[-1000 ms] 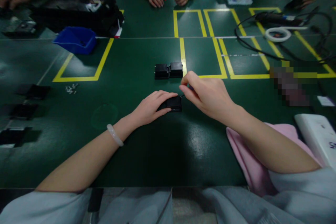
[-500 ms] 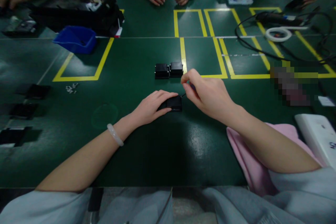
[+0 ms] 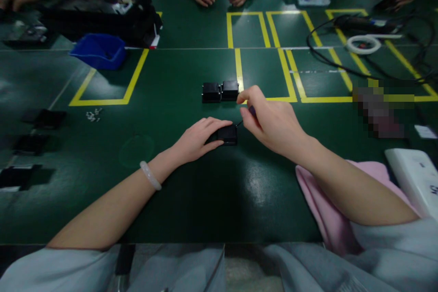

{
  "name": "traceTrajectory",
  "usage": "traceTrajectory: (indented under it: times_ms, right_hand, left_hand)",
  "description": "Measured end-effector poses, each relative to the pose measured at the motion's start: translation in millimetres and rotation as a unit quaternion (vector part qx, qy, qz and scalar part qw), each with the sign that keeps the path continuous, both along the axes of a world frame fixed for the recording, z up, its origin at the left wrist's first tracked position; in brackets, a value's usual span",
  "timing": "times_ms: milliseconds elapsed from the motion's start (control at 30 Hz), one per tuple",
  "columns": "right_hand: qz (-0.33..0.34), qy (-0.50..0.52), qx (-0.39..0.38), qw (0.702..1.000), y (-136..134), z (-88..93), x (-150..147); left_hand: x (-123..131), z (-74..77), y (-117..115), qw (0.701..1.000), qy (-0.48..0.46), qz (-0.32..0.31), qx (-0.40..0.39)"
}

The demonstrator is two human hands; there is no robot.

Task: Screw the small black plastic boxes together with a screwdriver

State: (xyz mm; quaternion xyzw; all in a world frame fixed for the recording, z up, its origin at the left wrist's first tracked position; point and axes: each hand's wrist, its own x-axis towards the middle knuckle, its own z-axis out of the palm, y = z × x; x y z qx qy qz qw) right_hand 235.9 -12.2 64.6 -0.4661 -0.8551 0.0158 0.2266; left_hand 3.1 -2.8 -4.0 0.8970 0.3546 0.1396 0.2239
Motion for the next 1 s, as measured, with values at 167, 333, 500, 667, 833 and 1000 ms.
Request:
traceTrajectory:
  times_ms: [167,333,500,667,833,1000]
  right_hand:
    - [-0.01,-0.016,-0.006,1.0,0.2,1.1,0.0]
    - [-0.005,-0.007,-0.008,1.0,0.4,2.0,0.0]
    - [-0.016,-0.024,0.006,1.0,0.9,0.3,0.9]
    - [-0.012,-0.007,-0.002,1.0,0.8,0.3,0.6]
    - [-0.017,-0.025,0.003,1.0,0.4,0.8,0.8]
    - [-0.016,-0.013,-0.004,1.0,0.9,0.8,0.5]
  left_hand:
    - [-0.5,-0.7,0.3,1.0,-0.004,-0.004,0.004]
    - [-0.8,-0.5,0.3,1.0,-0.004,-0.005,0.009]
    - [-0.7,-0.7,0.0,1.0,-0.006,-0.005,0.003]
    - [-0.6,-1.0,0.0,1.0,-0.007,-0.005,0.005]
    - [-0.1,-0.2,0.2,1.0,0.0,-0.004,0.006]
    - [0.2,0.1,0.0,1.0,-0.003,-0.002,0.0]
